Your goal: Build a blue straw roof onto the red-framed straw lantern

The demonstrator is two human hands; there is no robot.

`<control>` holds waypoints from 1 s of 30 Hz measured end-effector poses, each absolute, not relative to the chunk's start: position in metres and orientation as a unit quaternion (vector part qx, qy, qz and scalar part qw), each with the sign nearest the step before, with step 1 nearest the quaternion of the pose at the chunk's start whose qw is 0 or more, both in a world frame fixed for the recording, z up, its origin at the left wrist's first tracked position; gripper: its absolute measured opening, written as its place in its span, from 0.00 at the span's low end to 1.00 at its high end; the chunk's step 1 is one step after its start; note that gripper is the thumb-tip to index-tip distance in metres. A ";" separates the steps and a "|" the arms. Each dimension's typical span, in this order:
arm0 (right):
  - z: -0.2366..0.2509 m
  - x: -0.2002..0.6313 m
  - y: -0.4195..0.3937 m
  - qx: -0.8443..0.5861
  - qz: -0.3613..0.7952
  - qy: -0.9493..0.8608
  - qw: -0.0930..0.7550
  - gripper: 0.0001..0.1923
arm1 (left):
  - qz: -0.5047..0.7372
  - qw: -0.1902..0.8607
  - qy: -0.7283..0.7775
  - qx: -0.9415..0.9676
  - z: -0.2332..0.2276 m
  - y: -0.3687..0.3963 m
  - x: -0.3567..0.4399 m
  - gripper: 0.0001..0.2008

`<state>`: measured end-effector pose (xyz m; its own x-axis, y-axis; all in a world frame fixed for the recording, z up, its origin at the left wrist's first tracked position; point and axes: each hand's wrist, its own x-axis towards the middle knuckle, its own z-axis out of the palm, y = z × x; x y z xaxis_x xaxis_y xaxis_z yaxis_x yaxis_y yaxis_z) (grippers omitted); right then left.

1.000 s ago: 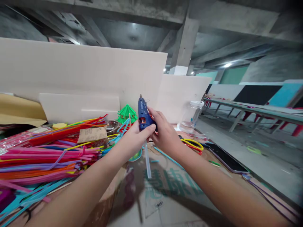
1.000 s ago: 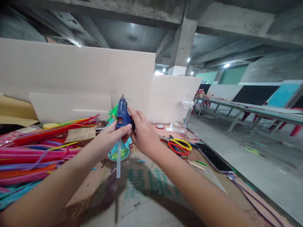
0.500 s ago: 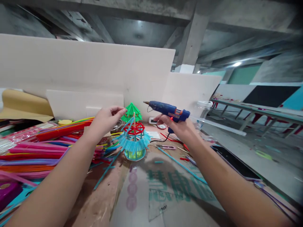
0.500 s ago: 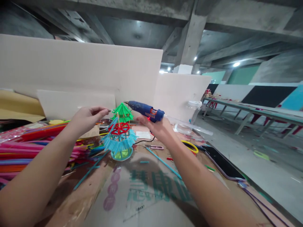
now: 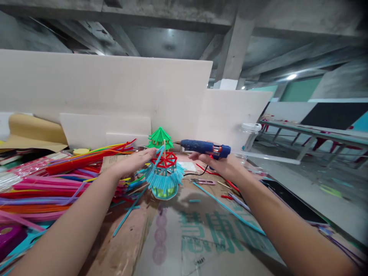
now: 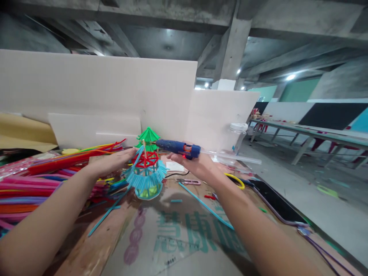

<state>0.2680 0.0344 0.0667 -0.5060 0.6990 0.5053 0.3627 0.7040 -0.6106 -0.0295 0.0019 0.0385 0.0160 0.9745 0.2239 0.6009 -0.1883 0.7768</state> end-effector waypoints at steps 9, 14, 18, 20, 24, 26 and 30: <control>0.065 0.276 0.039 -0.317 0.212 -0.862 0.333 0.18 | 0.377 0.344 0.567 0.646 0.049 -0.008 -0.005 0.23; 0.067 0.281 0.043 -0.340 0.206 -0.851 0.342 0.20 | 0.372 0.341 0.554 0.662 0.038 0.000 -0.013 0.27; 0.063 0.278 0.045 -0.348 0.218 -0.851 0.327 0.20 | 0.346 0.331 0.546 0.687 0.036 0.004 -0.015 0.29; 0.060 0.276 0.046 -0.364 0.214 -0.845 0.328 0.20 | 0.347 0.313 0.547 0.695 0.037 0.003 -0.014 0.28; 0.057 0.273 0.048 -0.383 0.206 -0.828 0.354 0.19 | 0.313 0.279 0.563 0.713 0.042 0.001 -0.012 0.31; 0.056 0.272 0.049 -0.367 0.207 -0.832 0.360 0.18 | 0.273 0.260 0.564 0.735 0.044 0.001 -0.012 0.32; 0.055 0.271 0.049 -0.355 0.208 -0.835 0.365 0.18 | 0.226 0.226 0.572 0.755 0.047 0.001 -0.010 0.35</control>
